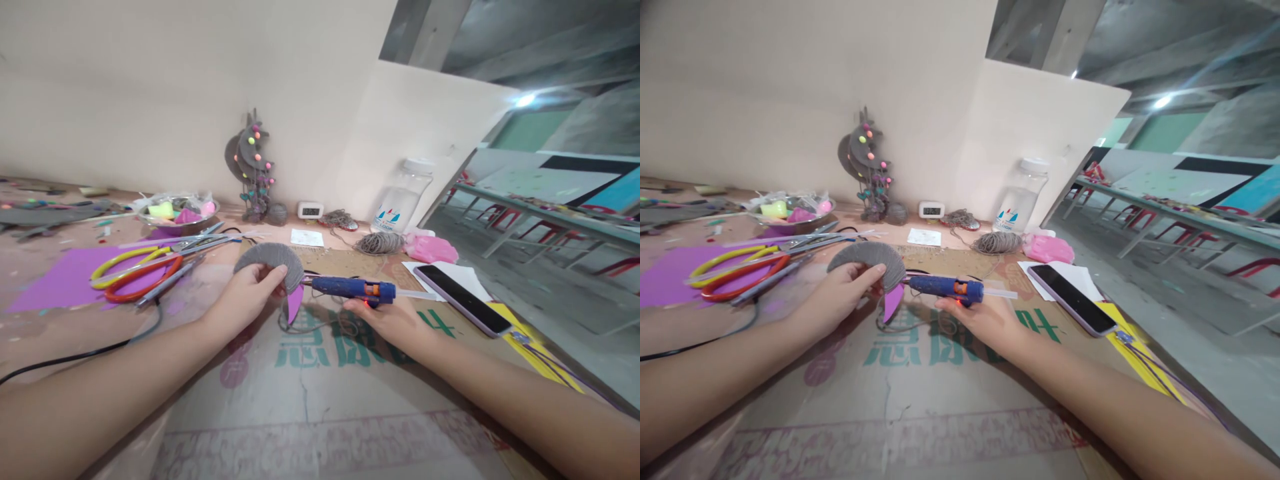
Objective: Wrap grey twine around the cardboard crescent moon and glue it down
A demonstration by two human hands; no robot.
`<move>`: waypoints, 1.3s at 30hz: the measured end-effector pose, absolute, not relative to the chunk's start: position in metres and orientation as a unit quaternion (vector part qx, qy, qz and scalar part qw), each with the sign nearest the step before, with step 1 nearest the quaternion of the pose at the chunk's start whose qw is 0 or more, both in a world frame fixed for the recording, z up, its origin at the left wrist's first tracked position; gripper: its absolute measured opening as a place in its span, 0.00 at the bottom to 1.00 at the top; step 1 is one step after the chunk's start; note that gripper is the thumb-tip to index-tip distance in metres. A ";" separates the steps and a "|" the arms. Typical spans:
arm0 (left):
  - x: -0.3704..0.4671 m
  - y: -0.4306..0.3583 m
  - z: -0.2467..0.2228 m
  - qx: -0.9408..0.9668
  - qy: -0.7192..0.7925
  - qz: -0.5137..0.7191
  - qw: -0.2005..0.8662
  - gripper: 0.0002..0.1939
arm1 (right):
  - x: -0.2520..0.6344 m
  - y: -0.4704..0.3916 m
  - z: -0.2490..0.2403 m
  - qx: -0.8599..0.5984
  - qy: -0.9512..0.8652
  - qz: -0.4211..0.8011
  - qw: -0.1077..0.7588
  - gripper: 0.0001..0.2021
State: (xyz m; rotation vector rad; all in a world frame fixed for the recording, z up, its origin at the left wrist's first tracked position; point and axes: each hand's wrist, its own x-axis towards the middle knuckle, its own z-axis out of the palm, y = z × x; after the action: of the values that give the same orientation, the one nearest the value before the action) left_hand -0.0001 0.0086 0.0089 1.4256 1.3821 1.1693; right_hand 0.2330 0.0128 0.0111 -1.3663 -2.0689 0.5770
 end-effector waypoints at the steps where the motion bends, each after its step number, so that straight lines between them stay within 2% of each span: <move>1: 0.000 0.008 0.010 0.564 0.547 0.464 0.408 0.16 | 0.233 0.013 0.011 -0.515 -0.775 0.217 0.295 0.15; 9: 0.000 0.010 0.008 0.555 0.544 0.469 0.420 0.16 | 0.231 0.015 0.013 -0.513 -0.770 0.219 0.312 0.12; 15: 0.000 0.011 0.006 0.546 0.537 0.478 0.432 0.17 | 0.235 0.020 0.010 -0.519 -0.788 0.193 0.268 0.15; 19: 0.001 0.012 0.004 0.521 0.525 0.494 0.456 0.17 | 0.235 0.018 0.020 -0.525 -0.772 0.183 0.306 0.14; 25: 0.001 0.014 0.003 0.524 0.520 0.495 0.459 0.17 | 0.245 0.025 0.040 -0.524 -0.753 0.202 0.342 0.20; 30: 0.001 0.015 0.002 0.536 0.516 0.498 0.446 0.17 | 0.242 0.063 0.049 -0.528 -0.741 0.175 0.376 0.18; 33: 0.002 0.016 0.003 0.543 0.518 0.495 0.438 0.17 | 0.232 0.099 0.049 -0.565 -0.743 0.149 0.327 0.16; 39: 0.002 0.016 0.003 0.553 0.524 0.484 0.431 0.18 | 0.214 0.162 0.027 -0.591 -0.730 0.142 0.313 0.14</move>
State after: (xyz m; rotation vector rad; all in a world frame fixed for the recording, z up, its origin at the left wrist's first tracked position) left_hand 0.0019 0.0161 0.0031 1.3780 1.3073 1.2074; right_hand 0.2137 0.1623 0.0273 -1.5590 -1.9251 0.3754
